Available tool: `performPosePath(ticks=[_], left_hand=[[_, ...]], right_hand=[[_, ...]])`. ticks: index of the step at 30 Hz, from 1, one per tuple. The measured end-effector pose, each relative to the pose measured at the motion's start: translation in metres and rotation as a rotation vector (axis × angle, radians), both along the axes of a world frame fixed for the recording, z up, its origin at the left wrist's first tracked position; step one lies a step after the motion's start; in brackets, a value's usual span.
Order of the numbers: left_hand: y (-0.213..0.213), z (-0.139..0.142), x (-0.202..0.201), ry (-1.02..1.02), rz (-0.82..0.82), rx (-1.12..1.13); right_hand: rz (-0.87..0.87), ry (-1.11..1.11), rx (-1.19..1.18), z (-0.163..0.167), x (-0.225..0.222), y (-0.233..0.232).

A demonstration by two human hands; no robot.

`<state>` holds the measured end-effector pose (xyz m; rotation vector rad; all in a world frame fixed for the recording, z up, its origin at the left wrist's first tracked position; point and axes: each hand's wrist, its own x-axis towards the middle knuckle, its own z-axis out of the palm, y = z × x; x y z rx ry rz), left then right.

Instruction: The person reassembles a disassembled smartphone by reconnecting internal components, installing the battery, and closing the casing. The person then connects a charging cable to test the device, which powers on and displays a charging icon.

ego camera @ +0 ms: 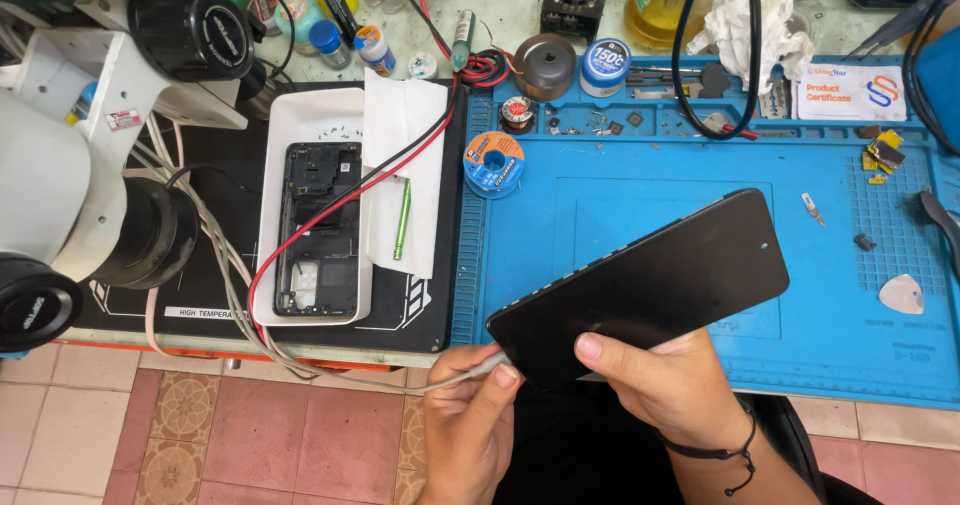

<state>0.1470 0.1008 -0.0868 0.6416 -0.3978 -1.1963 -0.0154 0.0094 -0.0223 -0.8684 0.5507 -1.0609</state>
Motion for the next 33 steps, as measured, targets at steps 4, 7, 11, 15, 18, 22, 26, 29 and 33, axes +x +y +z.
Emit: performPosePath(ticks=[4, 7, 11, 15, 18, 22, 26, 29, 33], left_hand=[[0.002, -0.001, 0.0, -0.024, 0.001, 0.002], [0.002, -0.002, -0.001, -0.04, 0.014, 0.021], [0.001, -0.003, -0.001, -0.081, 0.029, 0.057], [-0.001, 0.0, -0.002, -0.079, 0.026, 0.065], [-0.002, 0.002, -0.003, -0.065, 0.014, 0.063], [-0.005, 0.006, -0.002, -0.061, 0.008, 0.063], [-0.008, 0.015, -0.003, -0.071, -0.01, 0.068], [-0.009, 0.017, -0.003, -0.065, -0.021, 0.056], [-0.005, 0.008, -0.001, -0.096, -0.079, 0.106]], right_hand=[[0.023, -0.048, -0.016, -0.001, 0.0, -0.001], [0.041, -0.098, -0.016, -0.002, 0.0, -0.003], [0.021, -0.059, 0.021, 0.0, 0.002, -0.003], [0.009, -0.045, 0.053, 0.002, 0.002, -0.003], [-0.004, -0.049, 0.038, 0.003, 0.002, -0.002], [-0.012, -0.071, 0.051, 0.004, 0.004, -0.005], [-0.016, -0.077, 0.052, 0.006, 0.004, -0.005], [-0.018, -0.081, 0.059, 0.003, 0.002, -0.005], [-0.007, -0.103, 0.067, -0.01, -0.002, -0.007]])
